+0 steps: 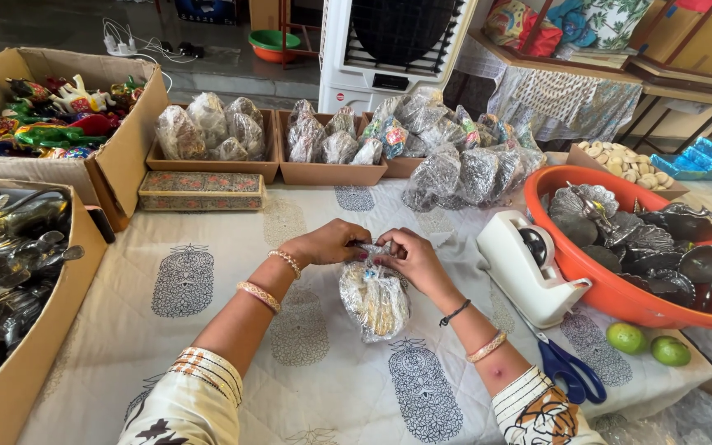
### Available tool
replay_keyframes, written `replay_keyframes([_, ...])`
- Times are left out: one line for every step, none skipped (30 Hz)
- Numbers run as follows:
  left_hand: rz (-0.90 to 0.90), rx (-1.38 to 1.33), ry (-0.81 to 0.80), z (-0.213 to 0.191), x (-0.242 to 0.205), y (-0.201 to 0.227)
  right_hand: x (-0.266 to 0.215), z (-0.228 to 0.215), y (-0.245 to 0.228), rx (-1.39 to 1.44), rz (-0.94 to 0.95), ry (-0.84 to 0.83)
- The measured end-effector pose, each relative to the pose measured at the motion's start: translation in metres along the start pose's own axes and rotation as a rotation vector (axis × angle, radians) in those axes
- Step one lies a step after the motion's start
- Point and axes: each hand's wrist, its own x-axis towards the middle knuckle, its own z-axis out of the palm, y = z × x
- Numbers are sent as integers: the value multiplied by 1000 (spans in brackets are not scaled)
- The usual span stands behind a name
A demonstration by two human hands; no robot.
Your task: Wrapping small decorative ornaments in bubble wrap and securing them with tape for storage or shipping.
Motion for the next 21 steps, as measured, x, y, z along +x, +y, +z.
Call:
replay_keyframes([-6,11,-2,-1,-1,3,1,0,5,63,-85,15])
replay_keyframes([-7,10,-3,-1,-1,4,2,1,8,64,-84,15])
replay_keyframes([15,16,12,0,-2,6,3,2,12,124,-94,-7])
replay_keyframes([38,21,27,0,-2,7,4,3,15,184,-105,-29])
replay_keyframes([36,19,24,1,-1,6,4,5,17,186,-101,-30])
replay_keyframes([74,34,56,2,-1,5,4,6,19,194,-103,-39])
replay_keyframes([113,50,88,3,0,5,4,8,20,202,-105,-47])
replay_keyframes([112,47,85,6,0,3,3,9,18,204,-101,-48])
replay_keyframes([135,79,109,7,1,1,3,9,16,197,-58,-45])
replay_keyframes([159,110,132,9,2,-1,4,8,13,190,-14,-42])
replay_keyframes([158,111,133,10,3,-3,4,8,17,190,-15,-43])
replay_keyframes([146,128,138,11,4,-4,4,8,20,141,-64,-27])
replay_keyframes([134,146,140,12,5,-6,3,9,22,94,-110,-10])
replay_keyframes([133,147,138,11,5,-5,4,11,32,96,-110,-10])
replay_keyframes([63,87,104,9,4,-4,4,14,41,144,-82,-32])
replay_keyframes([-6,27,69,8,4,-4,3,17,51,192,-54,-54])
replay_keyframes([-5,31,67,-2,2,-1,4,17,61,194,-55,-50])
replay_keyframes([-20,-86,44,-13,-1,2,4,18,72,320,-8,-114])
replay_keyframes([-35,-204,18,-22,-3,4,3,20,83,448,43,-176])
replay_keyframes([-35,-202,11,-29,-8,14,2,21,88,451,46,-171])
replay_keyframes([77,-226,-14,-37,-11,23,3,21,93,606,110,-195])
